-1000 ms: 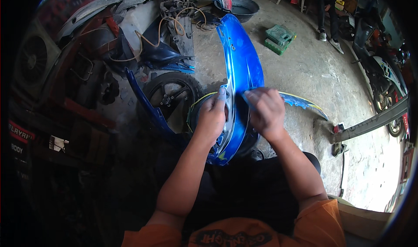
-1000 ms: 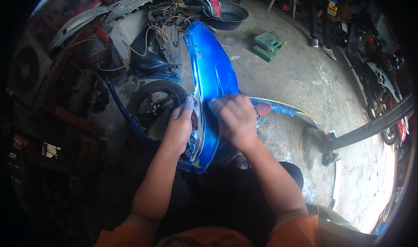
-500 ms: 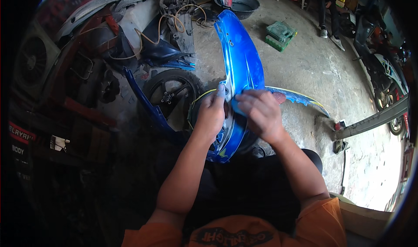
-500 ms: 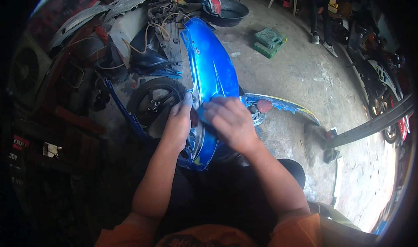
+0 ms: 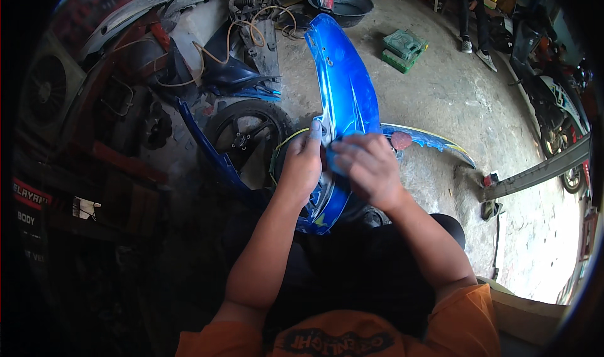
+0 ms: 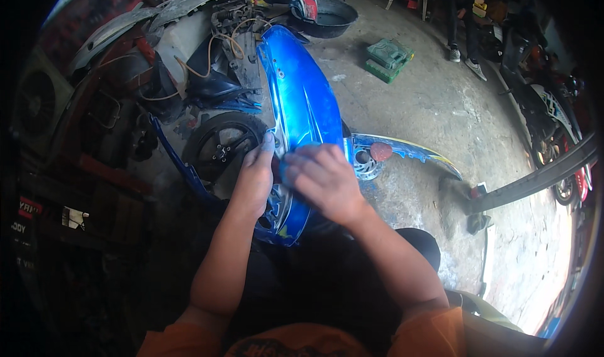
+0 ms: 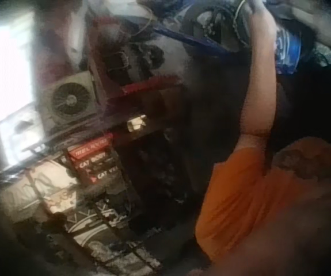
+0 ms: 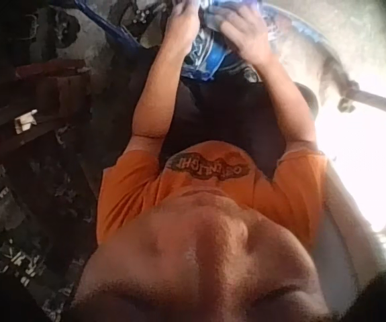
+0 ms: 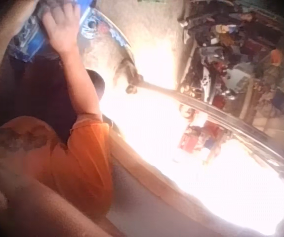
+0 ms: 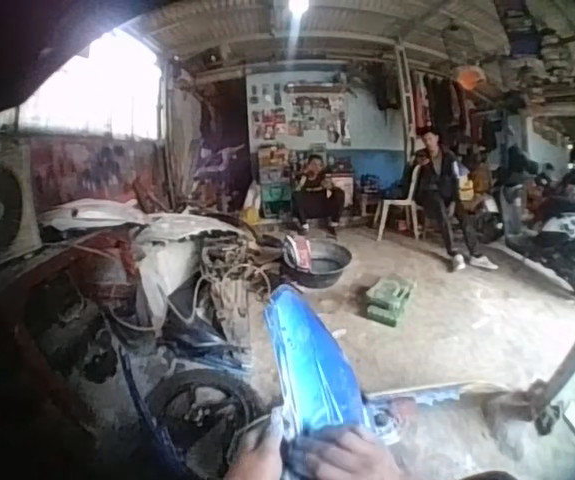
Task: The person sands the surface of a blue motorcycle fairing by hand with a piece of sandpaper, dipping it into a bucket of water occasionally.
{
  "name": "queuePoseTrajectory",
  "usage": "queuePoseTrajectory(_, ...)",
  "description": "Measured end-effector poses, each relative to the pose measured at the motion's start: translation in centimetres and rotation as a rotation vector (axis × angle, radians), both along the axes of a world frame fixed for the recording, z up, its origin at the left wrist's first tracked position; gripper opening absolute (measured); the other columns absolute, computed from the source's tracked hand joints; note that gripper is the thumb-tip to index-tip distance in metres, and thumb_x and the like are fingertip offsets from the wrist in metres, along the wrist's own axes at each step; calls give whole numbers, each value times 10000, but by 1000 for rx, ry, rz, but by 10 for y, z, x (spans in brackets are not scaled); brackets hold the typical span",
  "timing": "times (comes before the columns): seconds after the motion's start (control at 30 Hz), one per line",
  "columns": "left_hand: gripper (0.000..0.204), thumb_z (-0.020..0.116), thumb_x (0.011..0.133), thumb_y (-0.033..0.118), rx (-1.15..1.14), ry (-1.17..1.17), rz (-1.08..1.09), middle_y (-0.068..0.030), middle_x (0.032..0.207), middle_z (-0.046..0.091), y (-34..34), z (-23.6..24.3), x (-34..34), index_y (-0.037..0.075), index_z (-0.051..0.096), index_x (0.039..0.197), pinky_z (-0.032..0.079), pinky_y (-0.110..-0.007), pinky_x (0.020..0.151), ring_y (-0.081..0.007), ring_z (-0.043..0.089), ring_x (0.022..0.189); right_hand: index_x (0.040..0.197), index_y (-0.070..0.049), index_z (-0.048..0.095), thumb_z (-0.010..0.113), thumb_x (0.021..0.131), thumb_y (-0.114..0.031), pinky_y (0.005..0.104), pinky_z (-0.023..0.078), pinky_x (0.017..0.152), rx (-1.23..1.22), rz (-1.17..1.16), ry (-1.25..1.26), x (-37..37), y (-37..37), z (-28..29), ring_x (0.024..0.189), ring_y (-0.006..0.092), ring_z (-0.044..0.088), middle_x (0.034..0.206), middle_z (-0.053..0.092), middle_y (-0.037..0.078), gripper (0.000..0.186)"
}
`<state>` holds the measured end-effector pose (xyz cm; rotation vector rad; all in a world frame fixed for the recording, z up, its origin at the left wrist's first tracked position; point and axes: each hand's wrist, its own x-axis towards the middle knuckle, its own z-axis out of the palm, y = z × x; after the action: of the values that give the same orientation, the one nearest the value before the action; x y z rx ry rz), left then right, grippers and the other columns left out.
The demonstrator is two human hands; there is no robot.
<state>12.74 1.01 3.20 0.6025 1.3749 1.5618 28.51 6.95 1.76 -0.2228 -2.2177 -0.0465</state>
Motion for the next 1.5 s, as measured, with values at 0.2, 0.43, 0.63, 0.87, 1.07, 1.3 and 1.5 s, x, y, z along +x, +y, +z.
queuePoseTrajectory(0.2, 447, 568, 1148, 481, -54, 98, -86, 52, 702, 536, -1, -13, -12, 124, 648, 891, 390, -243, 601, -61, 483, 635, 1034, -50, 710, 753, 766, -35, 435, 542, 838, 60, -214, 117, 4, 27, 2, 1079, 340, 724, 1163, 796, 100, 272)
queuePoseTrajectory(0.43, 462, 566, 1147, 489, -27, 111, -101, 53, 711, 532, 1, -15, -13, 127, 626, 868, 392, -249, 608, -56, 480, 635, 1032, -57, 711, 742, 760, -11, 450, 548, 832, 56, -248, 111, 9, 37, 4, 1058, 330, 727, 1145, 802, 95, 279)
queuePoseTrajectory(0.63, 447, 564, 1148, 488, -68, 102, -94, 53, 696, 527, 1, -17, -16, 135, 628, 880, 391, -244, 602, -55, 479, 622, 1045, -65, 713, 728, 755, 27, 451, 537, 832, 52, -130, 75, 3, 17, 2, 1051, 340, 728, 1143, 802, 85, 305)
queuePoseTrajectory(0.87, 569, 505, 1155, 541, -64, 79, 27, 42, 677, 487, 5, -10, -7, 117, 567, 781, 379, -284, 612, -78, 450, 625, 1082, -55, 713, 754, 761, 2, 441, 536, 813, 16, -18, 48, -1, 5, -2, 1021, 335, 728, 1148, 805, 80, 328)
queuePoseTrajectory(1.07, 555, 500, 1160, 529, -63, 166, -87, 37, 681, 489, 1, -13, -11, 118, 567, 794, 381, -292, 615, -85, 455, 630, 1045, -36, 730, 762, 762, 31, 443, 549, 812, 2, -190, 139, 3, 19, 1, 1029, 315, 735, 1112, 801, 101, 293)
queuePoseTrajectory(1.3, 568, 494, 1160, 537, -57, 164, -85, 35, 675, 490, -1, -17, -15, 113, 571, 789, 376, -291, 615, -87, 450, 626, 1053, -38, 721, 740, 739, 18, 440, 527, 802, 46, -225, 127, 3, 29, 4, 1052, 329, 737, 1152, 804, 100, 320)
queuePoseTrajectory(1.5, 567, 501, 1156, 542, -65, 113, -65, 30, 680, 513, 0, -11, -13, 102, 601, 813, 386, -284, 625, -86, 467, 639, 1068, -34, 731, 741, 749, -11, 437, 543, 839, 83, -155, 74, 4, 20, -1, 1052, 334, 736, 1200, 795, 96, 320)
